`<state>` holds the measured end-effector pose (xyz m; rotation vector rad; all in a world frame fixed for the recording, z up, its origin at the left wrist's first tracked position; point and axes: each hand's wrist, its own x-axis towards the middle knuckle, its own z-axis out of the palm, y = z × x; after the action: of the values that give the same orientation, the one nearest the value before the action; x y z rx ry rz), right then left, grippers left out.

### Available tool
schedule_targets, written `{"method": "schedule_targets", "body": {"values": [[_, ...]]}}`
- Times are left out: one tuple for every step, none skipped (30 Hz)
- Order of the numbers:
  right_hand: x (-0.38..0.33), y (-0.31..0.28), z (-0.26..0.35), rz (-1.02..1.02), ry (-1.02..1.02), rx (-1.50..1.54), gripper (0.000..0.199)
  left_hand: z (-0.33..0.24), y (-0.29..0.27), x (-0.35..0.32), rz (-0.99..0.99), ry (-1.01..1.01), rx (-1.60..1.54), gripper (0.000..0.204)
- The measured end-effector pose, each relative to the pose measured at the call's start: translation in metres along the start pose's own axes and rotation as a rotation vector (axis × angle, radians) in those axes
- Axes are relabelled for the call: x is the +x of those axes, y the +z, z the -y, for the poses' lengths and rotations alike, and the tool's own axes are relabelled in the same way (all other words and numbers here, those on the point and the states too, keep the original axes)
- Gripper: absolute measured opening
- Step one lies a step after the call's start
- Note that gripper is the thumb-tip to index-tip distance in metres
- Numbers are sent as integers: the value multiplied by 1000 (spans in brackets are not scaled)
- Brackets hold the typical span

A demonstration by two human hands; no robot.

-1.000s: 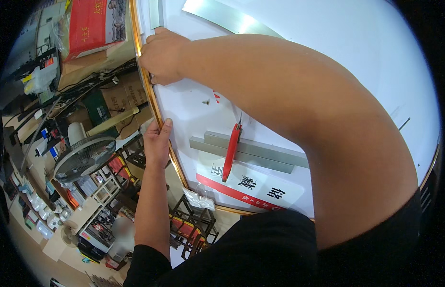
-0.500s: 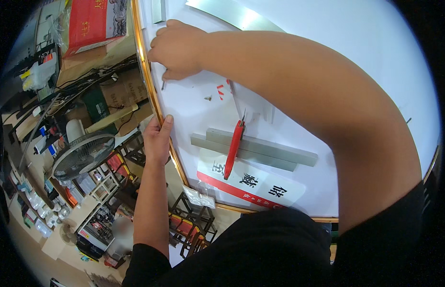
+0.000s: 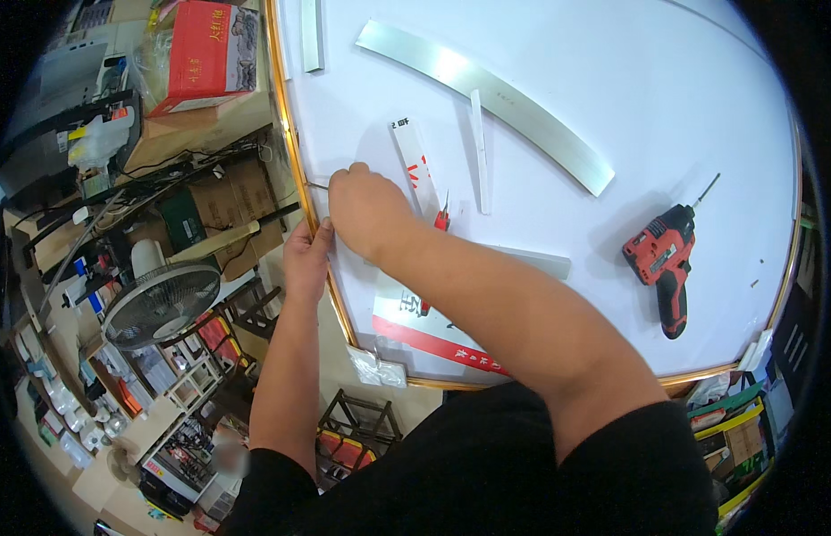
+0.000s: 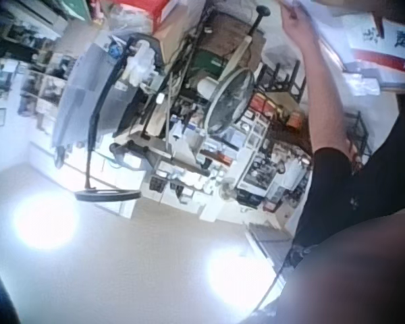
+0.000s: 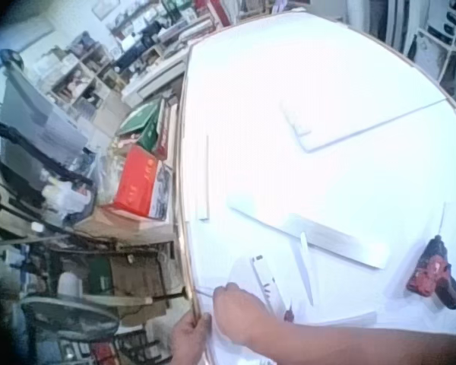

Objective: The person assembles a white board with a gold trim by drilling screws, cutting and fitting white plastic strips, and using a hook tool to secure the trim. They retrieve a hook tool from a bag and continue attaching trim pieces along the board's edge.

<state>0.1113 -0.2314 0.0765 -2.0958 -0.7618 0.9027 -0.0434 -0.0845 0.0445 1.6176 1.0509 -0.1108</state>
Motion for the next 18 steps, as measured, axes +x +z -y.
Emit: {"method": "schedule_targets", "body": {"values": [[0,7,3,-15,18,11,26,1,-1,0,-4,46,36,20],[-1,15,6,-27,40,23,26,2,-1,1,-30,68,91,20],[0,20,9,-34,46,23,26,3,0,2,-47,114,136,21],[1,25,11,-39,54,21,26,4,0,3,-51,105,137,22],[1,29,13,-41,66,15,26,4,1,3,-45,114,127,23],[-1,32,15,-57,64,21,25,5,2,3,-39,124,117,24],[-2,34,16,-73,63,22,25,5,3,3,-52,147,129,25],[-2,35,17,-84,72,20,25,4,5,3,-63,173,140,27],[-3,36,18,-85,60,0,24,3,6,3,-75,196,154,28],[-4,37,20,-75,61,-18,24,1,5,1,-92,195,329,29],[-4,37,22,-77,54,-34,23,-2,4,0,-109,194,504,30],[-4,38,23,-70,58,-47,23,-5,4,-1,-143,217,691,33],[-2,39,25,-72,56,-57,24,-7,6,-2,-115,179,748,36],[1,40,28,-68,55,-75,26,-9,7,-2,-107,164,816,41],[3,41,29,-74,73,-51,26,-11,8,-1,-98,163,897,46],[6,43,31,-73,92,-35,26,-13,9,0,-71,157,854,51],[8,46,34,-69,111,-17,26,-15,9,1,-41,162,827,57],[8,48,35,-91,112,-10,28,-16,9,1,-11,150,819,63]]}}
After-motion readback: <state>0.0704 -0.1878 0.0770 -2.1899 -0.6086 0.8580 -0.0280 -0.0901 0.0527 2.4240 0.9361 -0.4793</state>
